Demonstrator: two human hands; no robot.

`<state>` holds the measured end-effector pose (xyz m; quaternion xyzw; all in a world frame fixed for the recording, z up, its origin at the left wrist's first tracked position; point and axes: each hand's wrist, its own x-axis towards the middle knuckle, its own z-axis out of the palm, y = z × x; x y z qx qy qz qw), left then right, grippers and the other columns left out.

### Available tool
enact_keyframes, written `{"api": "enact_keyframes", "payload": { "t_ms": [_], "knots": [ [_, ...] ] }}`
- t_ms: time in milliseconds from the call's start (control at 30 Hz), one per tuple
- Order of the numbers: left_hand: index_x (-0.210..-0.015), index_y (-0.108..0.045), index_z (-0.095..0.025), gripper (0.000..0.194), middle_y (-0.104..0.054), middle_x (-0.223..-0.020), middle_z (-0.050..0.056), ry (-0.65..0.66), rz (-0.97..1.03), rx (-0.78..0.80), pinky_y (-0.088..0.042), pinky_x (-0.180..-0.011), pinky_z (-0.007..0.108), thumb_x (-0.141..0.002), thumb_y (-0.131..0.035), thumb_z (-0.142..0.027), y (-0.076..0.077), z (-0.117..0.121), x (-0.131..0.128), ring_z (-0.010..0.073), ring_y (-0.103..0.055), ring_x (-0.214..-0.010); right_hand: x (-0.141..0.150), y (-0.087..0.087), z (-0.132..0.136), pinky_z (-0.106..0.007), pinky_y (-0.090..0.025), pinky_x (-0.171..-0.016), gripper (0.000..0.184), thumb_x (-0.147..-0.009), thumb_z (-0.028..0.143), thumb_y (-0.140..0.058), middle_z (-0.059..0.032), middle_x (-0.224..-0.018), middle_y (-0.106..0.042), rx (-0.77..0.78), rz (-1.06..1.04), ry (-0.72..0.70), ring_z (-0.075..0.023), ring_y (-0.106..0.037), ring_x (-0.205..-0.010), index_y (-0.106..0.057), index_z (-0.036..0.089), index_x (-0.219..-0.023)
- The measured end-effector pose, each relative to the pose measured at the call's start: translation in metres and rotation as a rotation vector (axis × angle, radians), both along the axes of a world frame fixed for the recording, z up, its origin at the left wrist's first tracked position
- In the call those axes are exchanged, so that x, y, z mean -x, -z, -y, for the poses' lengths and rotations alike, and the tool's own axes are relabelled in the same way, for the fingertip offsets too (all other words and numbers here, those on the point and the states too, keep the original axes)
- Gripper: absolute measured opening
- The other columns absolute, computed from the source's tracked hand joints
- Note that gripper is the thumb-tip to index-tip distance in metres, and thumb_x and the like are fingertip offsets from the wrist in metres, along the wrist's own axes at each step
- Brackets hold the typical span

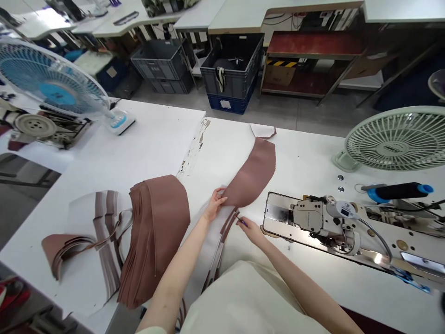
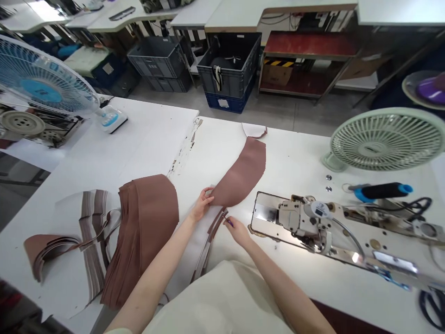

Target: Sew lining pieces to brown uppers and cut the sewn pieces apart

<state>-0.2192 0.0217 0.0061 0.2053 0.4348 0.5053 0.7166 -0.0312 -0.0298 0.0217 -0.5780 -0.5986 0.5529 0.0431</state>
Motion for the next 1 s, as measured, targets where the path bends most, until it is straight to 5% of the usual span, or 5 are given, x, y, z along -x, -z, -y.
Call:
{"api": "enact_keyframes", "payload": {
  "t_ms": [233,567,1000],
  "knots": [
    [-0.078,-0.070,-0.018,0.018,-0.068,-0.085,0.001,-0.085,0.003,0.052,-0.041,-0.094,0.034,-0.063,-0.078,-0.024,0.023,0.005,-0.001,0.0177,-0.060,-0.094,-0.003,-0.005,-0.022,-0.031,-0.038,-0.073,0.037,-0.089,0.048,-0.024,-0.0021,-0.087,-0.063,0.020,0.185,0.072,-0.0200,-0.057,-0.083,-0.053,0.024,-0.088],
    [-0.119,-0.064,-0.022,0.052,-0.058,-0.130,0.007,0.060,0.080,0.009,-0.028,-0.111,0.040,-0.068,-0.076,-0.028,0.013,0.004,0.004,0.0249,-0.044,-0.129,0.001,0.010,-0.028,-0.032,-0.041,-0.073,0.037,-0.087,0.052,-0.028,-0.0004,-0.080,-0.060,-0.040,0.125,0.085,-0.0200,-0.056,-0.079,-0.051,0.024,-0.084],
    [-0.123,-0.061,-0.023,0.058,-0.054,-0.135,0.008,0.099,0.031,-0.043,-0.028,-0.111,0.042,-0.067,-0.076,-0.031,0.009,0.003,0.004,0.0270,-0.041,-0.130,-0.004,0.011,-0.033,-0.029,-0.038,-0.066,0.036,-0.088,0.045,-0.025,-0.0016,-0.077,-0.060,-0.111,0.175,0.069,-0.0196,-0.056,-0.074,-0.052,0.023,-0.081]
  ]
}}
